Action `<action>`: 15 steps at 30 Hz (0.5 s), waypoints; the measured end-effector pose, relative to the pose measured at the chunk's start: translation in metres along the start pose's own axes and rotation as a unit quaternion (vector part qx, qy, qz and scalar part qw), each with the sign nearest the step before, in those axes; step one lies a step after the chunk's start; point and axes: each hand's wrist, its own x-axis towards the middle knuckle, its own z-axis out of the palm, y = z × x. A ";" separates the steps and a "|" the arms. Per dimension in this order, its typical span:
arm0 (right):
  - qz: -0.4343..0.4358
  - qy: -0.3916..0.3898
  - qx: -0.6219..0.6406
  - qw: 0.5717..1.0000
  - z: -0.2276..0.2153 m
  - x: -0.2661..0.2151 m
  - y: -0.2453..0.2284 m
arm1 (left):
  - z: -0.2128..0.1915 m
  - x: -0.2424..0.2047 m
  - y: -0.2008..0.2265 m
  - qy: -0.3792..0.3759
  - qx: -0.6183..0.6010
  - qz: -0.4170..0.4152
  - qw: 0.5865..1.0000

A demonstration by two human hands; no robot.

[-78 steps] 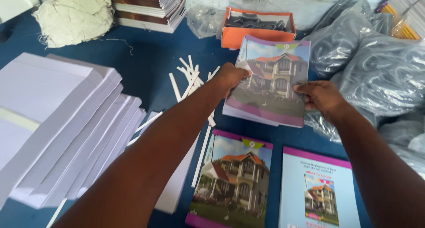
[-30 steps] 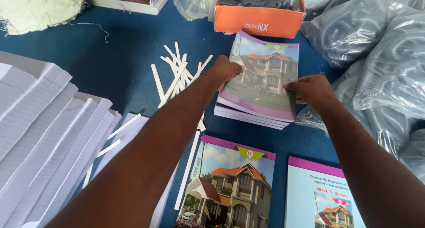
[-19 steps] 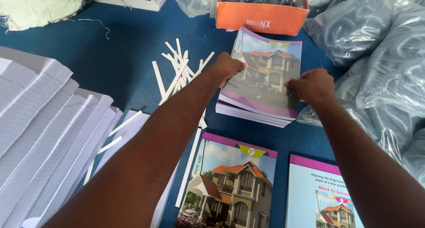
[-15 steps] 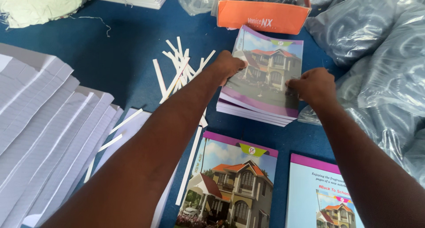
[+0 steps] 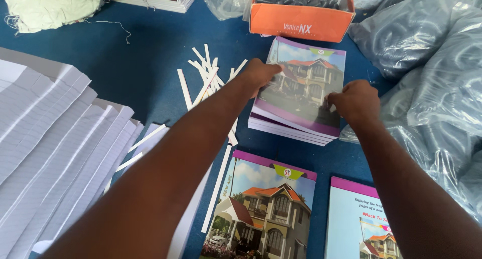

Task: The person assembles notebooks by placing lined paper between front and back covers. They repeatedly pick up covers, insert paper, and stack the completed notebooks on the floor.

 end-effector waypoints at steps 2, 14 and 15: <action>-0.006 0.003 -0.002 1.000 0.001 0.000 0.001 | 0.004 0.001 0.003 0.036 0.067 0.000 0.997; -0.004 0.002 0.006 1.000 0.003 0.000 0.002 | 0.007 0.004 0.001 0.124 0.100 -0.066 0.985; -0.007 0.003 0.008 1.000 0.003 0.000 0.002 | 0.008 0.004 0.001 0.124 0.106 -0.068 0.984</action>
